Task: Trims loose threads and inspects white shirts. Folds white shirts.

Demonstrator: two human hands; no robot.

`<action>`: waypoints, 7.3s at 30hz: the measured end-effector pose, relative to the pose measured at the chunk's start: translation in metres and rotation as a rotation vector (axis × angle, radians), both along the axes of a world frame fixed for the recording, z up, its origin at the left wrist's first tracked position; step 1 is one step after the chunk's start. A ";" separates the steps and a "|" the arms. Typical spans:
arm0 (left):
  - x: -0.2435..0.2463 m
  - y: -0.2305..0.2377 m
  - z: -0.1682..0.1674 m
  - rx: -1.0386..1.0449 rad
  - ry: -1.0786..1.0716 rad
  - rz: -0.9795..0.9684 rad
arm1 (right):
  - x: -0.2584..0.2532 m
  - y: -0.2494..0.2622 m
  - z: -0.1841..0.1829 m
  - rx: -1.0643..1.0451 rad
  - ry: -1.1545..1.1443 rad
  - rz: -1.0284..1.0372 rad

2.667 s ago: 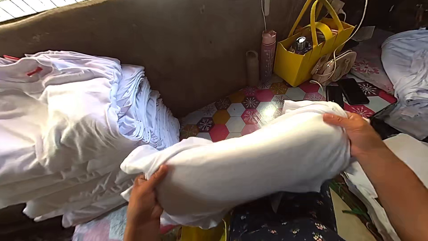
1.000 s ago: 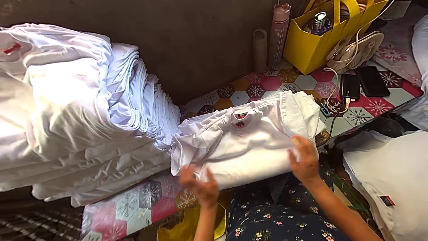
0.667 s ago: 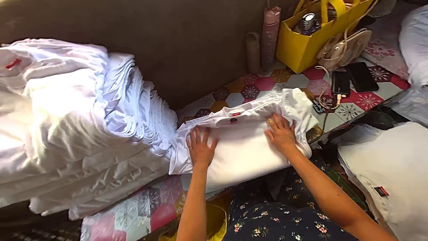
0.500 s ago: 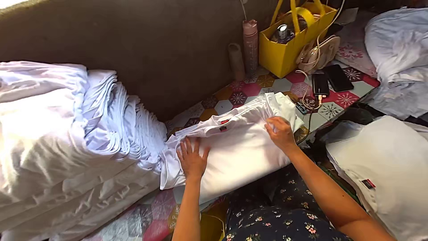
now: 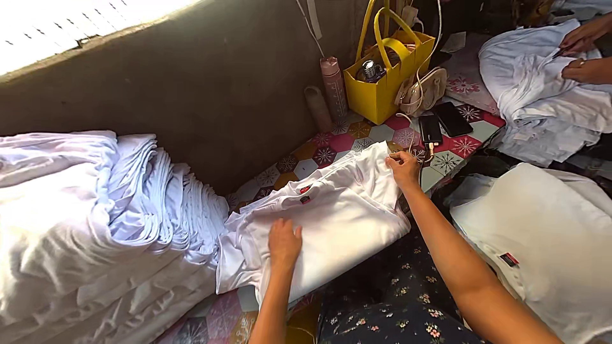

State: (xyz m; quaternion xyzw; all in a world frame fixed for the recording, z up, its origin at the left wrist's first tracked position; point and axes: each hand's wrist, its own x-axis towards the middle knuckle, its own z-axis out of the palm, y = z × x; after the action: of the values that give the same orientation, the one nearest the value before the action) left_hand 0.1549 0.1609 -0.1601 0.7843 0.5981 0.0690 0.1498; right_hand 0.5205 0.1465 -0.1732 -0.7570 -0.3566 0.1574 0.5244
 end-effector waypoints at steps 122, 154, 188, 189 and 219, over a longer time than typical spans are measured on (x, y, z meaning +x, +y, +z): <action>0.045 -0.064 0.033 0.130 -0.256 -0.234 | 0.026 -0.016 -0.007 -0.014 -0.440 0.259; 0.254 0.049 0.095 -0.227 0.235 -0.554 | -0.049 -0.043 0.008 0.109 -0.801 0.663; 0.095 -0.048 0.002 0.077 -0.828 -0.144 | -0.053 -0.023 -0.005 0.353 -0.483 0.438; 0.100 -0.041 0.009 0.016 -0.861 -0.088 | -0.067 -0.030 -0.008 0.393 -0.593 0.558; 0.077 -0.012 0.033 0.489 -0.482 -0.146 | -0.036 -0.100 0.015 0.218 -1.017 0.653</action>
State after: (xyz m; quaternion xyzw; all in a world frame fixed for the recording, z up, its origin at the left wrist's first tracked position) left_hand 0.2320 0.1487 -0.1276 0.7989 0.4536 0.3825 0.0987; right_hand 0.4842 0.0467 -0.1577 -0.5311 -0.7895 -0.1083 0.2878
